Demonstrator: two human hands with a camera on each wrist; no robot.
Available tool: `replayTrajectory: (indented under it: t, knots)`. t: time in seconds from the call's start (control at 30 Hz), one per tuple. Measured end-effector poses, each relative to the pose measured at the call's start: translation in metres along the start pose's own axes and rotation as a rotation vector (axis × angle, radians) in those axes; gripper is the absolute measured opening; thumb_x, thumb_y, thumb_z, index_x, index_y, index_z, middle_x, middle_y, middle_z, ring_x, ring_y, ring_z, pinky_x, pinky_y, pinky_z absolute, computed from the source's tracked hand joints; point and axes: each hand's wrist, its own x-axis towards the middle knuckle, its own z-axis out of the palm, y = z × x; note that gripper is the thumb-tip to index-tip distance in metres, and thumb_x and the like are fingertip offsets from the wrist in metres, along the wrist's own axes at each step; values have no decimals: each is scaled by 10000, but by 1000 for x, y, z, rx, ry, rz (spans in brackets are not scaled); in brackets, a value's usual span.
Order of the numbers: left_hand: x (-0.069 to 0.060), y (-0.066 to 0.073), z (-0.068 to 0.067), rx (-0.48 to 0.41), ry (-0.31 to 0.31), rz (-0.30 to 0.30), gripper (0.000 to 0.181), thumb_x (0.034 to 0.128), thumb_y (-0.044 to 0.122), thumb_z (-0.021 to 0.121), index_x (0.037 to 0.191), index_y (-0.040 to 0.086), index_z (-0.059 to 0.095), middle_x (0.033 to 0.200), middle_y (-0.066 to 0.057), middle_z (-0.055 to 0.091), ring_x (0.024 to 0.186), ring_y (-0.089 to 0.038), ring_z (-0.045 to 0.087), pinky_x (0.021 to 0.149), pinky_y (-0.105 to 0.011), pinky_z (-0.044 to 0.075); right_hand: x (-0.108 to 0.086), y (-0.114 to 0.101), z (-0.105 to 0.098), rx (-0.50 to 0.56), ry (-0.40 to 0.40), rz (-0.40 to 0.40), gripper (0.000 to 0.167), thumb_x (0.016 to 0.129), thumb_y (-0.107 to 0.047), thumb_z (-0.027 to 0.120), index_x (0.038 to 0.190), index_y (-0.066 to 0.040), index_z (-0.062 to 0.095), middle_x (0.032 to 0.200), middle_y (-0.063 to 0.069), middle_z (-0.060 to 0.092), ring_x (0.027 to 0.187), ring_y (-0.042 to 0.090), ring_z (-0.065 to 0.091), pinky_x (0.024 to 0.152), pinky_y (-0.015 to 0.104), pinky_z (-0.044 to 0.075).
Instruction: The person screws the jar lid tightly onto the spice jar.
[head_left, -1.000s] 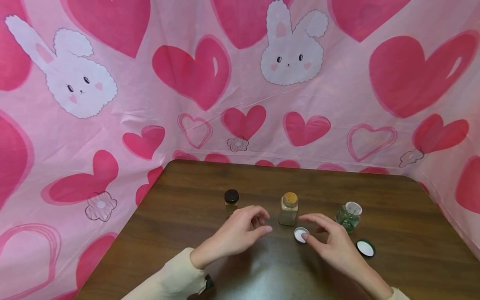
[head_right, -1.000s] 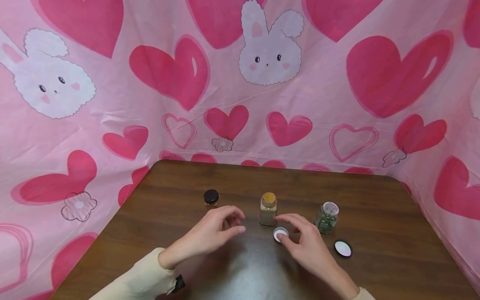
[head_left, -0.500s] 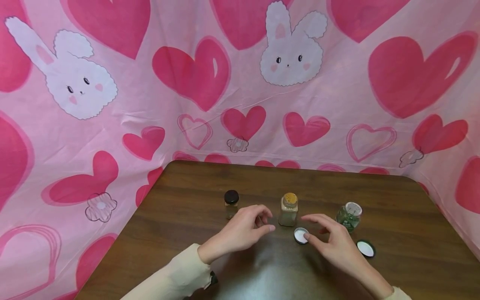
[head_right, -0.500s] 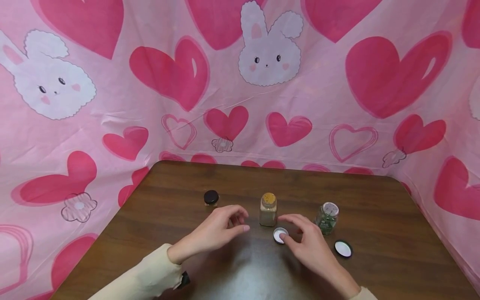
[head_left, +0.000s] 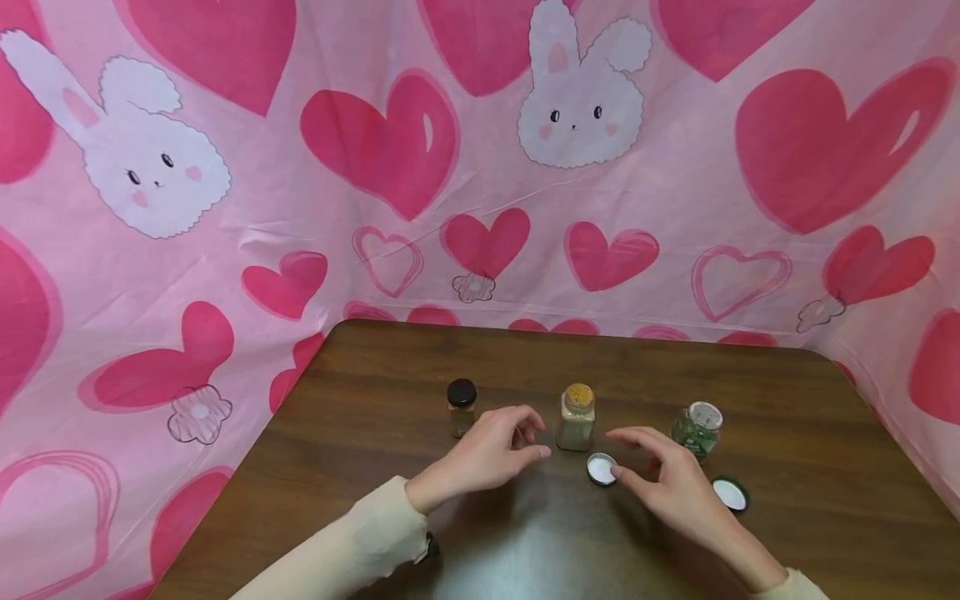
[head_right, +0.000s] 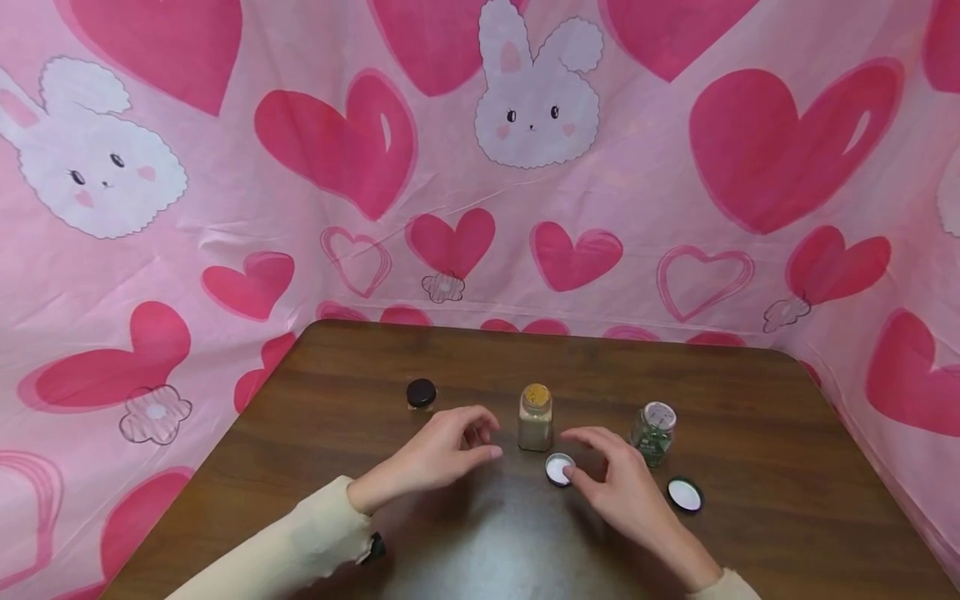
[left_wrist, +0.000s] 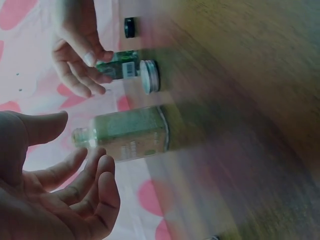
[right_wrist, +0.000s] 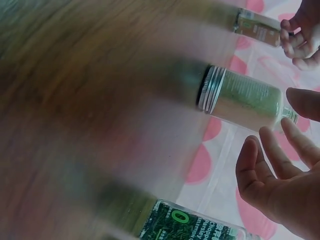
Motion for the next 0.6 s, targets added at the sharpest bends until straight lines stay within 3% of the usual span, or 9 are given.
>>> replayTrajectory:
  t: [0.37, 0.6]
  knots:
    - [7, -9, 11, 68, -29, -84, 303, 938, 220, 830, 1158, 57, 700, 948, -33, 664, 844, -213, 640, 727, -280, 493, 3, 7, -1, 0, -34, 10, 425, 842, -94, 897, 1238, -121, 746, 1196, 35, 726, 963, 229, 646, 719, 307, 514]
    - [17, -14, 16, 95, -7, -72, 347, 917, 232, 850, 1169, 60, 687, 1014, -89, 692, 872, -175, 623, 751, -292, 493, 2, 11, 1, -3, -61, 9, 491, 802, -83, 921, 1255, -114, 735, 1191, 24, 721, 977, 234, 662, 736, 331, 523]
